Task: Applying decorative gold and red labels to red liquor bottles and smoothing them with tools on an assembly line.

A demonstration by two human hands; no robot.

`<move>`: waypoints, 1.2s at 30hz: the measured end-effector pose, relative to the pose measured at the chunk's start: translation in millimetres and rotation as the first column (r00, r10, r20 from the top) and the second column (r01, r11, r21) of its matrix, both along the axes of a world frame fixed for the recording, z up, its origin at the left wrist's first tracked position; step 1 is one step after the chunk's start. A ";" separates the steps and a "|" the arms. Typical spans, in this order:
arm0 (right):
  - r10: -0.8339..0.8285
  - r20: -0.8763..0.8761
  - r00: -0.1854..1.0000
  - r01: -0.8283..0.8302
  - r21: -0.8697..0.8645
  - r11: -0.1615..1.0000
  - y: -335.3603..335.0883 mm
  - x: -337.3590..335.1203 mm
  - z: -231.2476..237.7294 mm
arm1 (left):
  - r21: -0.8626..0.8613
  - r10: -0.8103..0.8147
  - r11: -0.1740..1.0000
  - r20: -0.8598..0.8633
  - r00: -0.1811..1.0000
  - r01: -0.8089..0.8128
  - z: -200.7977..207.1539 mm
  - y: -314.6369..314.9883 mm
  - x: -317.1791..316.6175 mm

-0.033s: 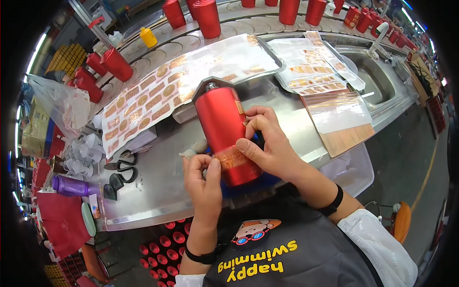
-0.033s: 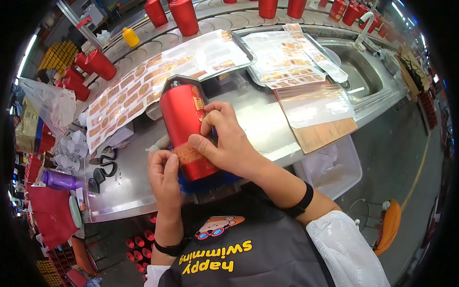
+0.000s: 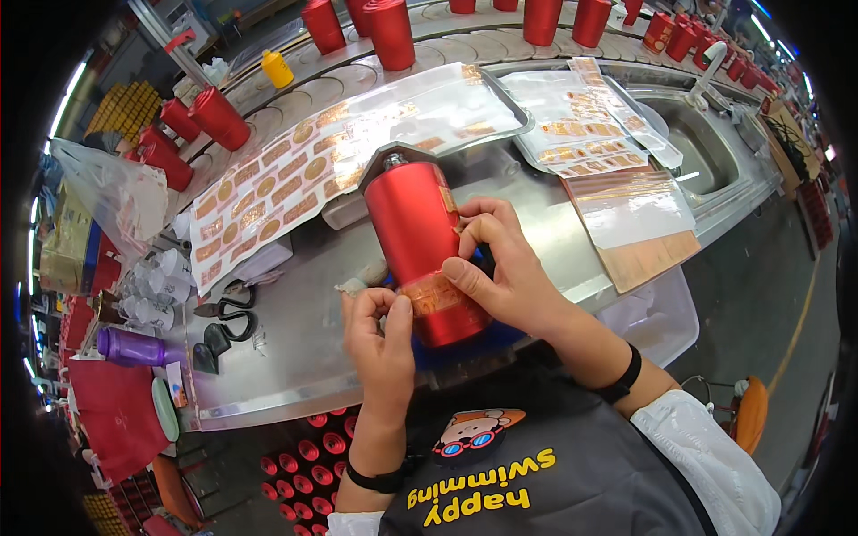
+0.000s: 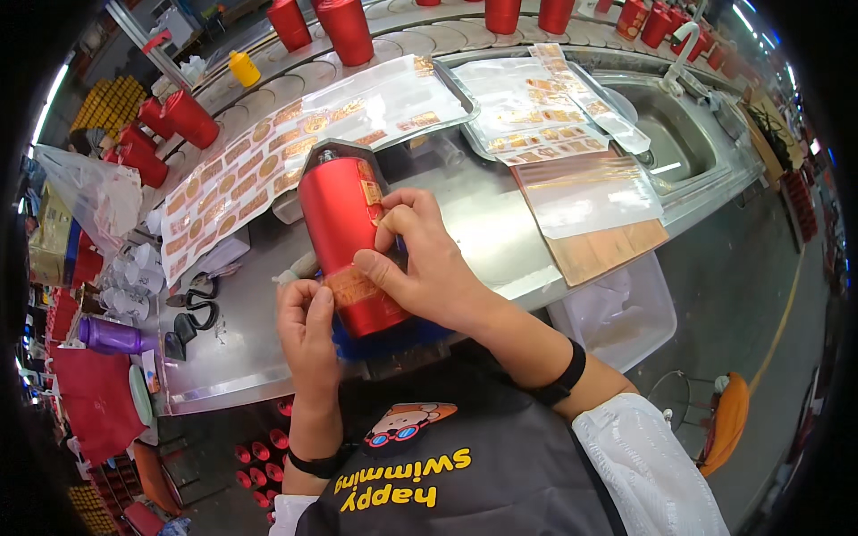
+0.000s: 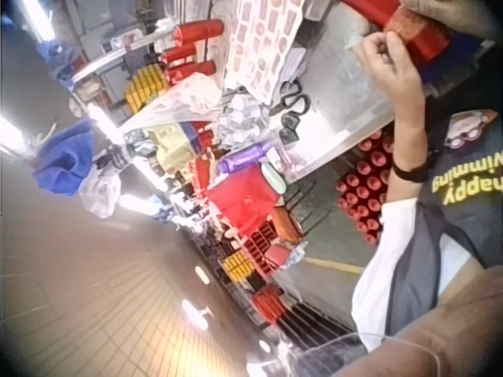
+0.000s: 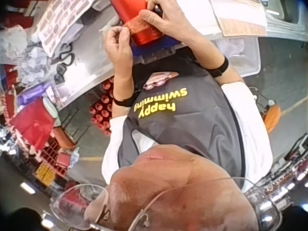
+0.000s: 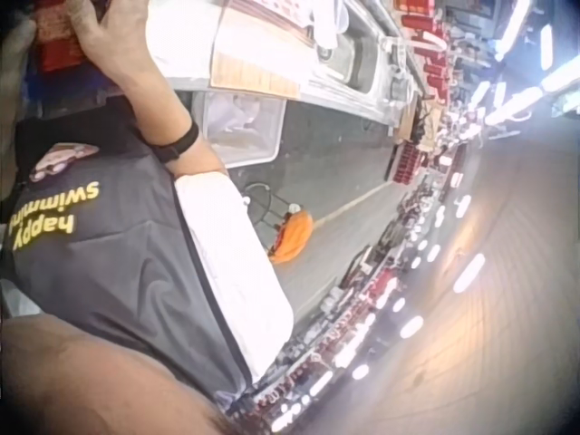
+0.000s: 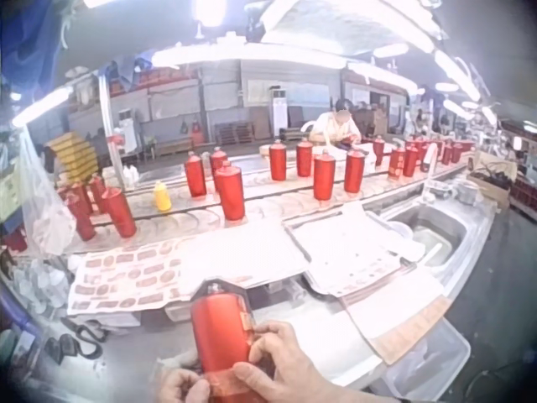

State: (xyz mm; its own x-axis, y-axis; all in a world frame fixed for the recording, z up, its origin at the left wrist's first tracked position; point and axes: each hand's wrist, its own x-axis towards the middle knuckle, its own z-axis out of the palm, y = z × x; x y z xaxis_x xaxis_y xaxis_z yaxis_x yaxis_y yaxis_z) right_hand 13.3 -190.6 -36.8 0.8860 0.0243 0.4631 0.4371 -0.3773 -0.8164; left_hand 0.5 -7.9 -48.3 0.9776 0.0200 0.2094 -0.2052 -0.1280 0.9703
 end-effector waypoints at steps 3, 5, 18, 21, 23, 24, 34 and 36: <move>0.017 -0.010 1.000 -0.016 0.037 0.999 -2.3 -0.7 -1.5 | -0.090 -0.041 0.995 -0.048 0.998 0.037 -0.7 -0.6 -0.3; 0.010 -0.014 1.000 -0.009 0.045 0.999 -4.3 -2.2 -2.0 | -0.108 -0.061 0.993 -0.034 0.998 0.057 -4.5 -0.1 0.9; -0.017 -0.039 0.999 0.022 0.141 0.990 -18.1 -6.4 -9.7 | -0.215 -0.089 0.973 -0.037 0.995 0.080 -1.5 -0.2 -1.0; -0.034 -0.013 0.999 0.035 0.127 0.991 -18.9 -7.4 -6.1 | -0.129 -0.053 0.990 0.057 0.997 0.060 -4.2 0.3 1.6; -0.028 0.024 0.999 0.025 0.110 0.994 -19.6 -7.3 -5.0 | -0.048 -0.051 0.997 0.119 0.992 0.057 -5.6 1.2 3.3; -0.018 0.058 0.998 0.013 0.087 0.996 -18.6 -6.1 -5.9 | -0.052 -0.042 0.997 0.135 0.990 0.050 -8.3 2.4 4.6; -0.002 0.063 0.998 0.003 -0.007 1.000 0.9 -5.7 7.0 | -0.188 -0.072 0.980 -0.020 0.997 0.067 -1.1 -2.0 -0.3; -0.022 0.079 0.997 0.024 -0.018 1.000 2.2 -4.7 6.1 | -0.222 -0.083 0.973 -0.044 0.996 0.071 -3.7 -1.3 0.0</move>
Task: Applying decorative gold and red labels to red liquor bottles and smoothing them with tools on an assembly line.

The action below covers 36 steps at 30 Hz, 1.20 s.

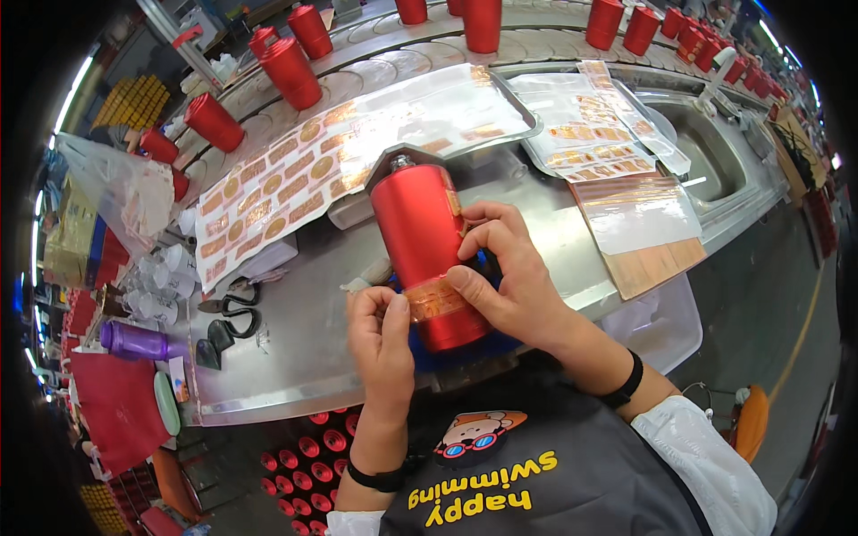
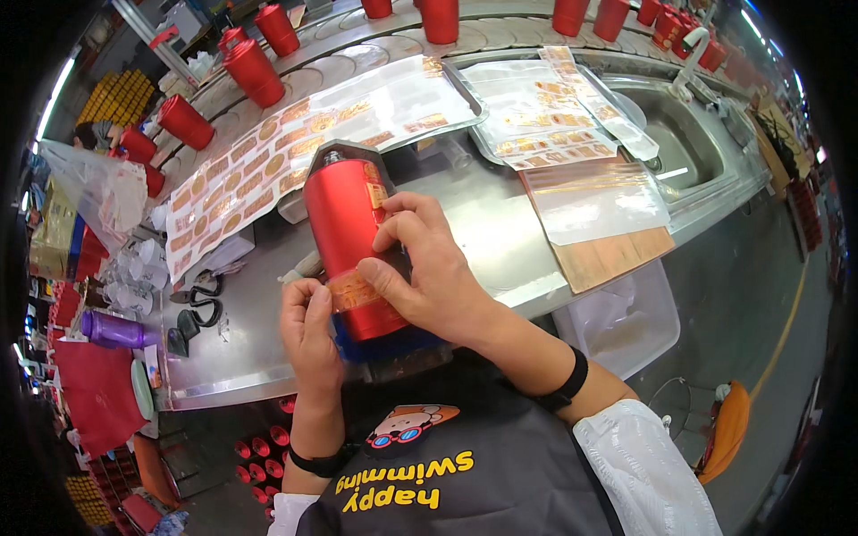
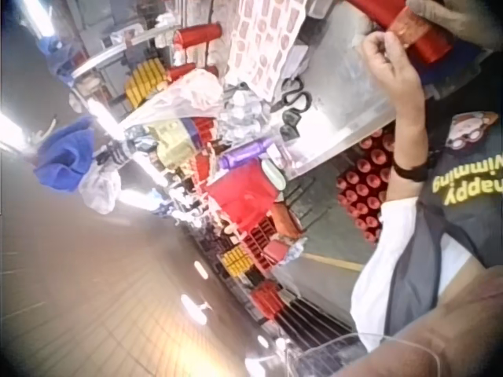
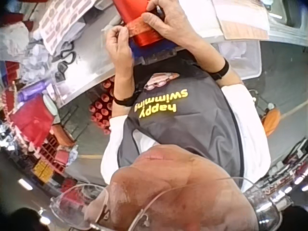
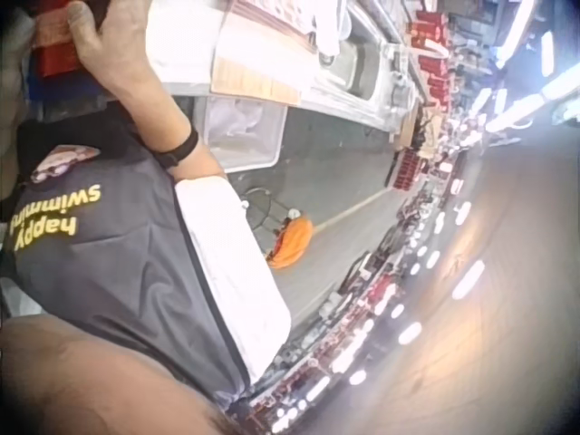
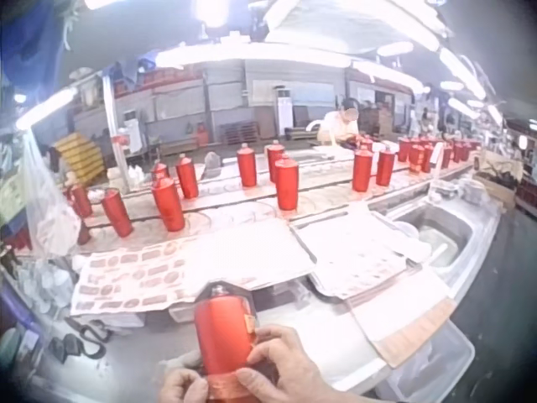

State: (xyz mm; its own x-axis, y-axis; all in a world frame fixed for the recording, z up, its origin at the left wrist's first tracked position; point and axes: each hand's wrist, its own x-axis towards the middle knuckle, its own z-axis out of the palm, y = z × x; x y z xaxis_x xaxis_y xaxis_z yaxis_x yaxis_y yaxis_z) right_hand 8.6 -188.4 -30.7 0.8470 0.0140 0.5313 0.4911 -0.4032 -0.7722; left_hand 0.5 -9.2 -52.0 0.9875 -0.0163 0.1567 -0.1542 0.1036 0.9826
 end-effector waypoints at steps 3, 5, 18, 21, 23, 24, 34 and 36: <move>-0.005 -0.019 1.000 0.005 -0.008 1.000 0.6 1.6 -1.9 | -0.006 -0.021 1.000 -0.010 1.000 0.021 -5.9 2.3 1.4; -0.006 -0.027 1.000 0.005 -0.015 1.000 0.6 1.7 -3.6 | 0.016 -0.021 1.000 0.003 1.000 0.021 -12.3 4.9 2.3; 0.005 -0.047 0.999 -0.006 -0.019 1.000 0.2 -0.8 -6.5 | 0.048 -0.060 0.997 0.032 0.998 0.059 -17.3 -2.8 4.3; 0.001 -0.039 0.999 -0.003 -0.036 0.999 -0.2 -1.1 -4.7 | 0.012 -0.059 0.998 0.040 0.997 0.059 -17.9 -3.4 3.9; 0.000 -0.043 0.999 -0.002 -0.032 0.999 -0.5 -1.3 -5.6 | -0.088 -0.048 0.995 0.008 0.999 0.048 -21.1 -2.6 3.9; 0.002 -0.047 0.999 -0.003 -0.027 1.000 -0.8 -1.3 -6.3 | -0.089 -0.049 0.995 0.007 0.999 0.050 -20.1 -1.5 2.8; 0.032 -0.051 0.998 -0.032 0.004 0.999 -4.7 -1.1 -6.4 | 0.001 -0.045 0.999 0.038 0.998 0.045 -10.8 3.0 0.0; 0.038 -0.027 0.999 -0.038 -0.005 0.999 -6.5 -0.9 -8.1 | -0.100 -0.080 0.992 -0.026 0.996 0.077 -8.6 3.0 -0.2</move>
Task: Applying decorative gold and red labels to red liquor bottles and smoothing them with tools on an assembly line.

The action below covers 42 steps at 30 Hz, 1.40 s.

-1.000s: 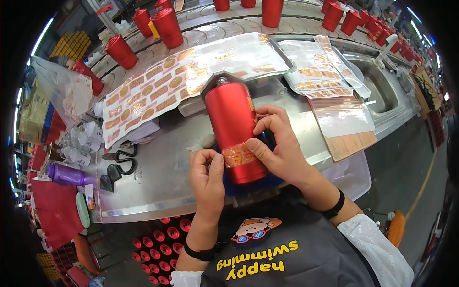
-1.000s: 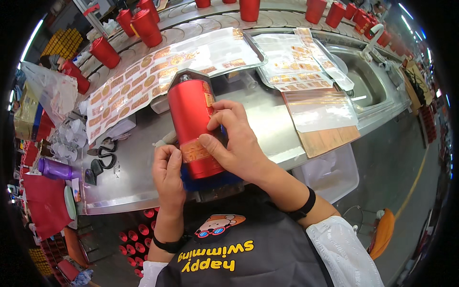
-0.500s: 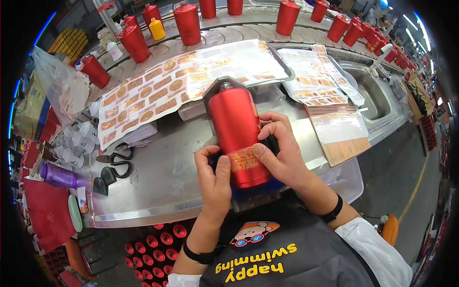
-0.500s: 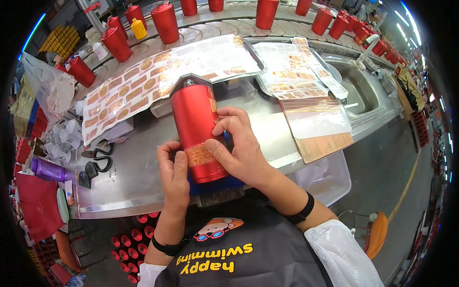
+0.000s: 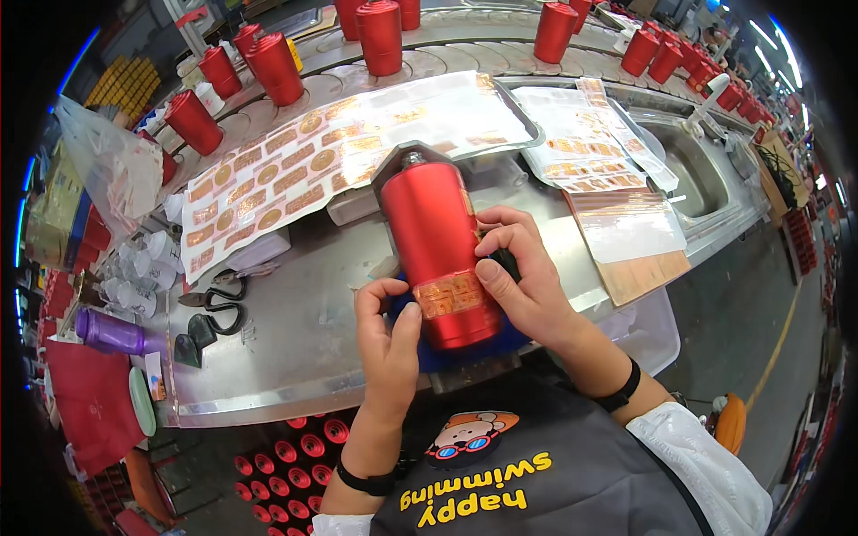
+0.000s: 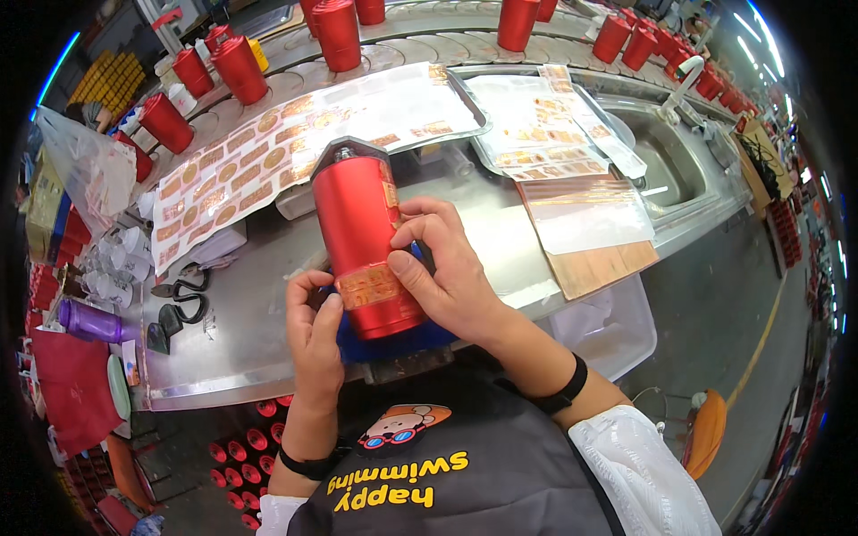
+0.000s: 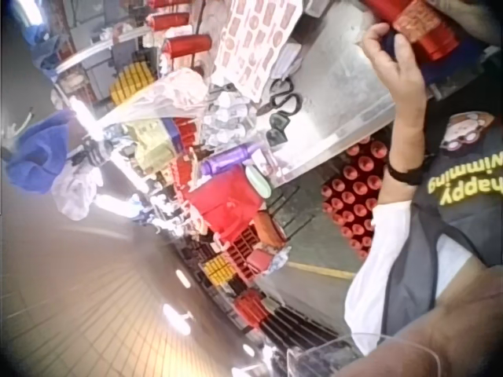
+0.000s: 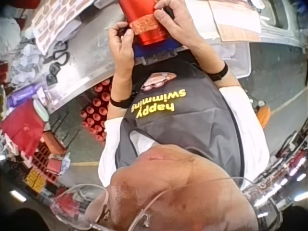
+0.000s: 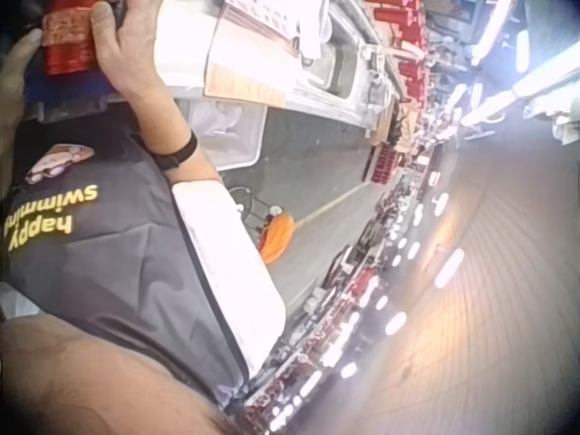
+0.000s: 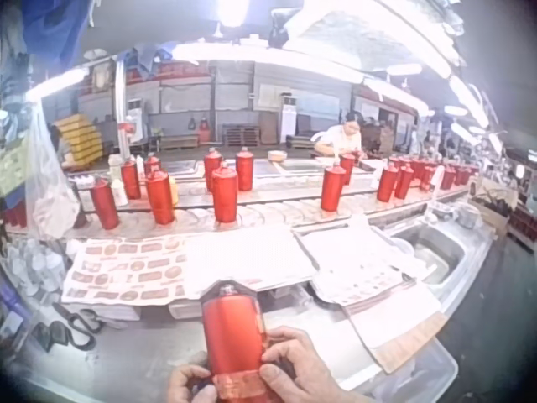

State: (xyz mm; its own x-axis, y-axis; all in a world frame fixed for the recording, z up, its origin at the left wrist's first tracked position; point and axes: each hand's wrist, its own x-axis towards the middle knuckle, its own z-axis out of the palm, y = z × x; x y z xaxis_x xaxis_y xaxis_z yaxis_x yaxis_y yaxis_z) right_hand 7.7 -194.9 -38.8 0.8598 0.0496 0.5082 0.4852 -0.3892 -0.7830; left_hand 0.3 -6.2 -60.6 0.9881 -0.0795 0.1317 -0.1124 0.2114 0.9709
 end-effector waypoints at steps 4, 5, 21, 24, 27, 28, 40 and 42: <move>0.000 -0.011 1.000 0.000 0.007 1.000 -2.6 -2.1 1.5 | 0.077 -0.024 0.997 0.052 0.998 0.020 -11.4 5.6 0.4; -0.012 -0.003 1.000 0.012 -0.032 0.999 -4.0 -2.6 2.5 | 0.090 -0.030 0.996 0.062 0.998 0.024 -12.3 6.0 0.5; -0.206 0.052 0.977 0.212 -0.320 0.924 -36.8 -5.8 -16.5 | 0.619 -0.215 0.746 0.574 0.790 -0.247 64.1 -30.3 -10.8; -0.200 0.065 0.978 0.210 -0.301 0.930 -41.5 -7.9 -15.6 | 0.622 -0.444 0.783 0.574 0.688 -0.015 70.4 -35.6 -17.9; -0.211 0.043 0.977 0.215 -0.253 0.943 -47.1 -12.8 -15.1 | 0.500 0.067 0.782 0.526 0.848 -0.372 43.0 -8.3 -22.7; -0.206 0.035 0.978 0.208 -0.250 0.946 -50.1 -13.1 -17.1 | 0.506 0.062 0.779 0.526 0.849 -0.371 36.9 -1.1 -16.7; -0.144 0.005 0.990 0.143 -0.185 0.972 -48.6 -15.7 -21.2 | 0.533 0.105 0.795 0.351 0.931 -0.290 35.9 -9.3 -7.8; -0.131 -0.007 0.991 0.128 -0.169 0.977 -50.0 -17.4 -20.9 | 0.631 -0.020 0.712 0.456 0.890 -0.308 53.2 -22.4 -13.9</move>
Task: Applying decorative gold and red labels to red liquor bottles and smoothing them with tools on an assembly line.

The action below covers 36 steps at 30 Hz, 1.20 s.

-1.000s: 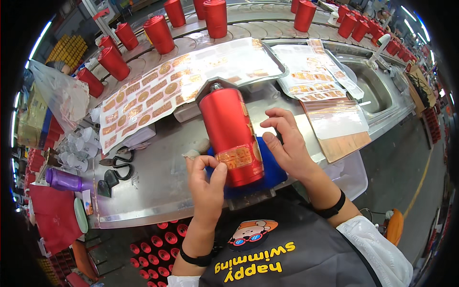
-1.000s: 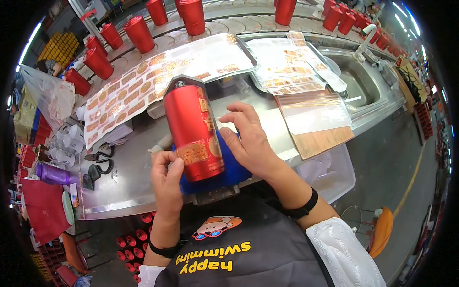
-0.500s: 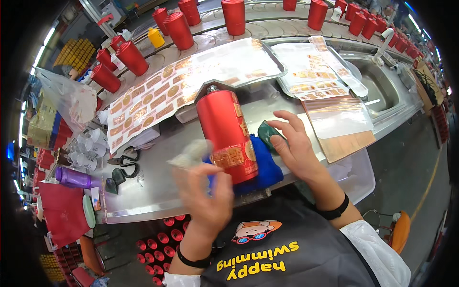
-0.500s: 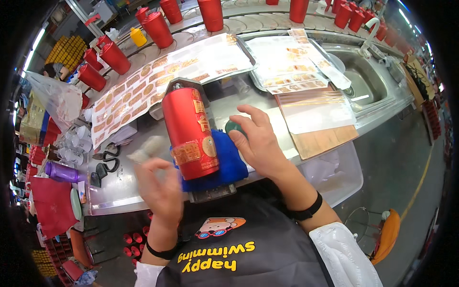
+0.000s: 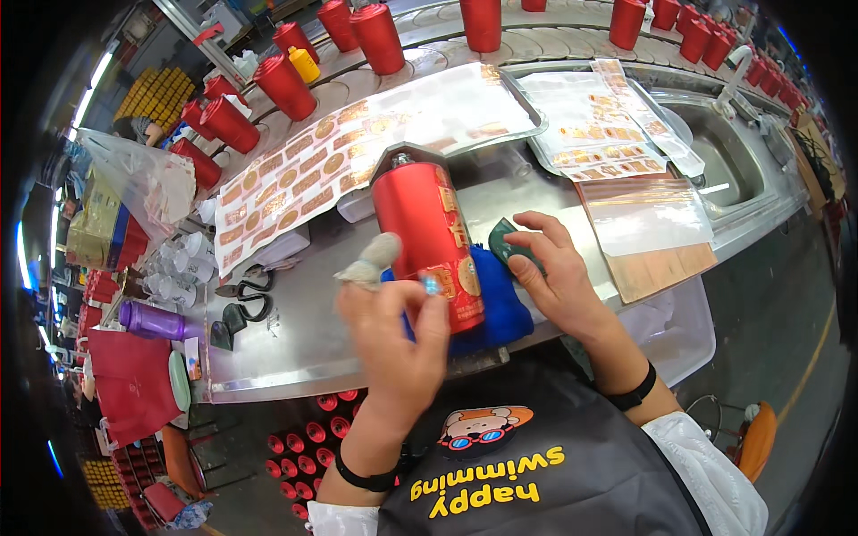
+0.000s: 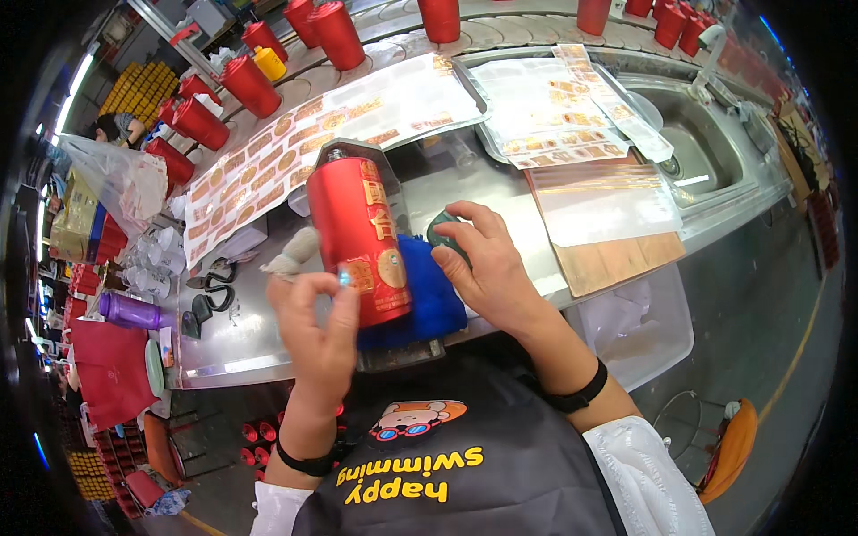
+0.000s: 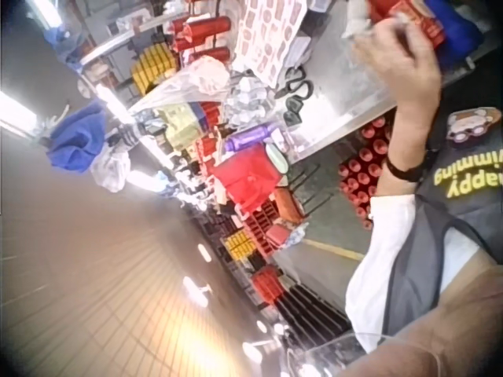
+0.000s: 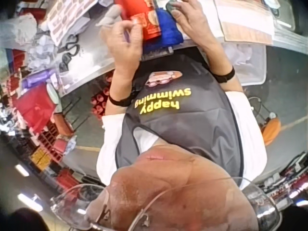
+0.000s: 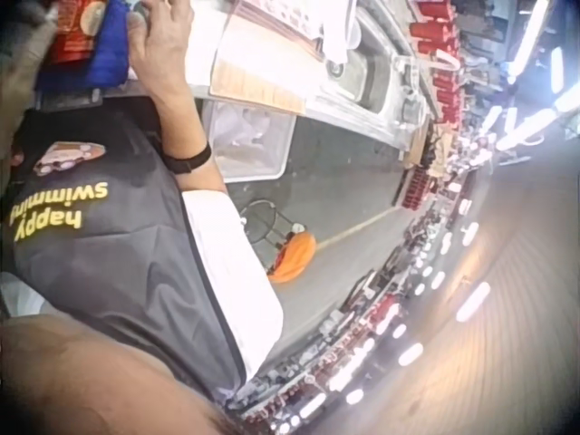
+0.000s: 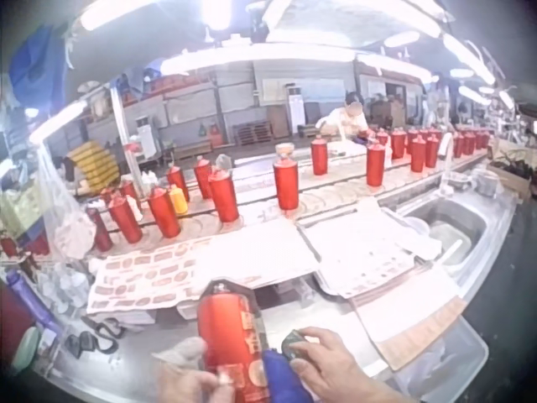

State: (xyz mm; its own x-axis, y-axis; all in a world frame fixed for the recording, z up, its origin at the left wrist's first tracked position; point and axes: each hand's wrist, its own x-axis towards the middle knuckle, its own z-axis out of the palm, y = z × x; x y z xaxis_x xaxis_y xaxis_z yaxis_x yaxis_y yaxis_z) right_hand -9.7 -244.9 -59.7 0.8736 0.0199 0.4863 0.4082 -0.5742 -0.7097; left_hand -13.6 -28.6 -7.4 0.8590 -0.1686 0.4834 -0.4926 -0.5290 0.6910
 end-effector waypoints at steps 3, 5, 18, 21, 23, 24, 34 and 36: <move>0.028 -0.003 1.000 -0.028 0.024 0.999 -1.3 0.5 -2.3 | 0.265 -0.262 0.939 0.140 0.955 0.219 15.3 -19.5 -6.6; 0.023 0.006 1.000 -0.023 0.027 0.999 -5.6 0.2 -1.4 | 0.306 -0.349 0.904 0.121 0.929 0.300 10.6 -12.3 -9.8; 0.136 -0.030 0.990 -0.133 0.105 0.986 13.2 -1.0 -3.8 | 0.218 -0.061 0.975 0.076 0.995 0.043 -42.8 13.3 1.0; 0.218 -0.027 0.976 -0.216 0.061 0.975 15.1 -1.2 -2.7 | 0.013 -0.089 0.996 -0.132 0.987 0.092 -55.1 22.6 1.9; 0.237 -0.115 0.965 -0.210 0.202 0.956 21.0 -1.0 0.3 | -0.107 -0.127 0.989 -0.221 0.967 0.106 -65.0 27.1 -1.5; 0.269 -0.199 0.942 -0.190 0.342 0.920 25.2 -0.6 2.4 | -0.219 -0.196 0.965 -0.250 0.948 0.141 -72.7 31.5 -0.8; 0.698 -0.175 0.695 -0.116 0.930 0.348 32.7 18.5 24.3 | -0.354 -0.304 0.909 -0.207 0.930 0.218 -72.1 39.7 -8.3; 0.691 -0.205 0.693 -0.101 0.921 0.375 27.3 16.7 26.3 | -0.231 -0.279 0.941 -0.123 0.952 0.246 -65.7 39.0 -10.6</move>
